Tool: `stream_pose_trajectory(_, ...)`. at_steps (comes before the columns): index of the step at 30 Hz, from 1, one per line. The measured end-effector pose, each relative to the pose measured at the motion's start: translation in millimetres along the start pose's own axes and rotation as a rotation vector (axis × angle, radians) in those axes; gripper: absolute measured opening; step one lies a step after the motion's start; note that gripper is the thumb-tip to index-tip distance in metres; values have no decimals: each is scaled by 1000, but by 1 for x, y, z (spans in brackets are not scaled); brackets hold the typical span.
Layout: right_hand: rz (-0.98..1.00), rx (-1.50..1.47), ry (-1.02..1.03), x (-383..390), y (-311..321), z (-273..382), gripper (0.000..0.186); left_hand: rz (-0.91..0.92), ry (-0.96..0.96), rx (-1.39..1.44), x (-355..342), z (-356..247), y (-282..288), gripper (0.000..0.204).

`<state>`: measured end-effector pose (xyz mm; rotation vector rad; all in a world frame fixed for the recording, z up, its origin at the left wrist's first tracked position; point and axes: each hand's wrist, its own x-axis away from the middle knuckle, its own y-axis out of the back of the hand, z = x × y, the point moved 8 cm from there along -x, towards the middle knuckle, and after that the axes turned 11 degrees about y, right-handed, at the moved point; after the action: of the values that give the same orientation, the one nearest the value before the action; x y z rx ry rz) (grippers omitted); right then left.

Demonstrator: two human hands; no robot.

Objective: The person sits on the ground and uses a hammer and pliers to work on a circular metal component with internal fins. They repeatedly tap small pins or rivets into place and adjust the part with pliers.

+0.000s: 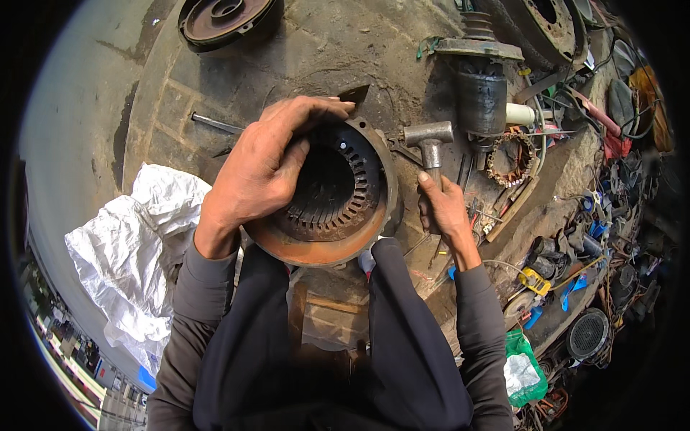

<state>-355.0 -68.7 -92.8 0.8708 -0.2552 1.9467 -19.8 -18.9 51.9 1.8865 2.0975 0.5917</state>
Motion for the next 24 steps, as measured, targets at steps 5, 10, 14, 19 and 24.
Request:
stream_pose_trajectory(5,105,-6,-122,-55,3,-63,48,101,152,185,-5,8,3,54)
stream_pose_trajectory(10,-32,932,311,-64,24,-29,53,-143,178,240,28,18,34,44)
stream_pose_trajectory(14,-109,616,445,-63,13,40,56,-603,244,232,101,48,68,25)
stream_pose_trajectory(19,84,45,629,-57,-64,141,59,-781,574,576,164,110,37,39)
stream_pose_trajectory(24,222,-15,705,-55,-117,180,77,-593,589,805,152,118,-17,65)
